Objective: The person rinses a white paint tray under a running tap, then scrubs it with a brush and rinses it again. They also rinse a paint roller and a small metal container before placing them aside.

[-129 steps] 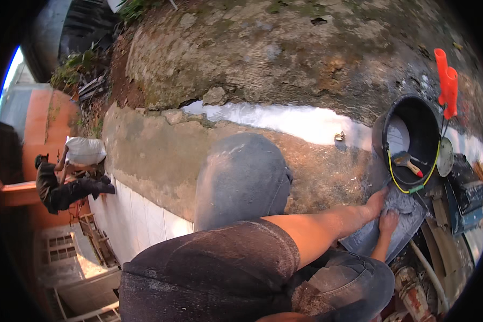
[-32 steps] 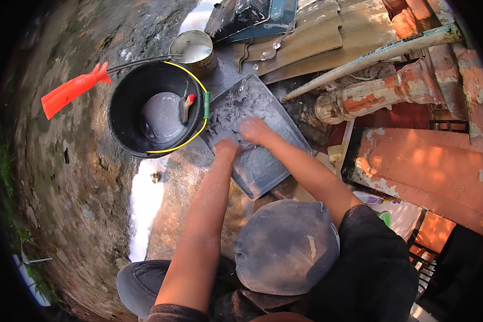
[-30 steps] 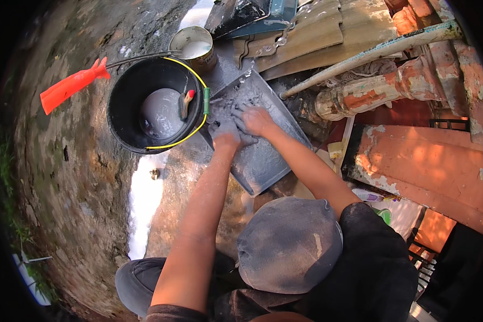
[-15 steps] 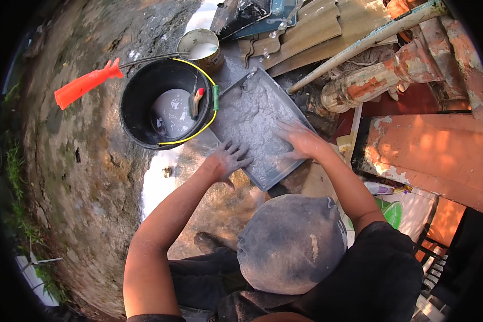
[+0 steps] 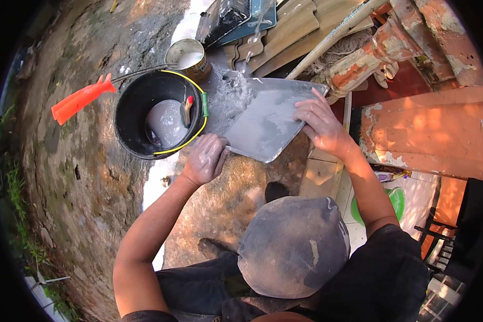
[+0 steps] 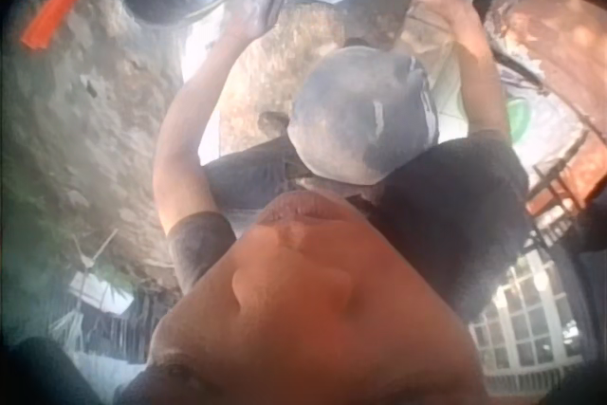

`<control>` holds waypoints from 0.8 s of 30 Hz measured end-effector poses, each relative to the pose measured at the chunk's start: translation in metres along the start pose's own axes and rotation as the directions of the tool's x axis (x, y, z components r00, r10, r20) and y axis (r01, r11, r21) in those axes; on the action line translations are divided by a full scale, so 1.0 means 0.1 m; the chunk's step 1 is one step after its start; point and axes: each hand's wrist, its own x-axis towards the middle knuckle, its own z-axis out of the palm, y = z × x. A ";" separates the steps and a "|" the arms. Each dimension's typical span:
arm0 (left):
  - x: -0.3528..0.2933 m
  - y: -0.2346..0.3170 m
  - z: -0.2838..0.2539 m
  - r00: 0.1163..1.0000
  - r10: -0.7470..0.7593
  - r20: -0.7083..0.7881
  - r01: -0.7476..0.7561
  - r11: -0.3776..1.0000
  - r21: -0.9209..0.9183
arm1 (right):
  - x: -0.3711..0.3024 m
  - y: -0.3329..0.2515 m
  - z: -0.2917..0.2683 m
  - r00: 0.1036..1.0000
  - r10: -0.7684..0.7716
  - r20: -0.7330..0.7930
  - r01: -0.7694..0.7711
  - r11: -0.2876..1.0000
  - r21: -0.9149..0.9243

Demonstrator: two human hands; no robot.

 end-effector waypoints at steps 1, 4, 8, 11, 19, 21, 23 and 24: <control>-0.01 0.02 -0.02 0.995 -0.065 -0.076 0.063 0.998 -0.026 | 0.16 -0.01 -0.05 0.999 -0.021 -0.030 0.021 1.000 -0.008; 0.05 0.20 -0.04 0.929 -0.285 -0.235 0.247 0.953 -0.175 | 0.58 0.01 -0.16 0.994 -0.063 -0.085 0.062 0.998 -0.009; 0.28 0.35 -0.18 0.784 -0.525 -0.332 0.435 0.846 -0.309 | 1.01 0.03 -0.23 0.987 -0.062 -0.145 0.078 0.991 0.107; 0.43 0.47 -0.31 0.783 -0.414 -0.464 0.317 0.907 -0.276 | 1.22 -0.07 -0.36 0.980 -0.062 -0.188 0.093 0.982 0.162; 0.18 0.60 -0.17 0.885 -0.241 -0.399 0.207 0.970 -0.127 | 0.86 -0.14 -0.48 0.981 -0.121 -0.154 0.146 0.976 0.163; -0.03 0.62 -0.01 0.969 -0.120 -0.217 0.104 0.991 -0.087 | 0.55 -0.20 -0.47 0.995 -0.097 -0.033 0.098 0.994 0.048; -0.28 0.53 0.16 0.999 0.033 -0.029 -0.034 0.998 -0.053 | 0.27 -0.28 -0.36 0.987 -0.103 0.122 0.114 0.990 -0.087; -0.40 0.47 0.25 0.995 0.088 0.036 -0.088 0.996 0.013 | 0.11 -0.34 -0.19 0.991 -0.096 0.097 0.104 0.991 -0.086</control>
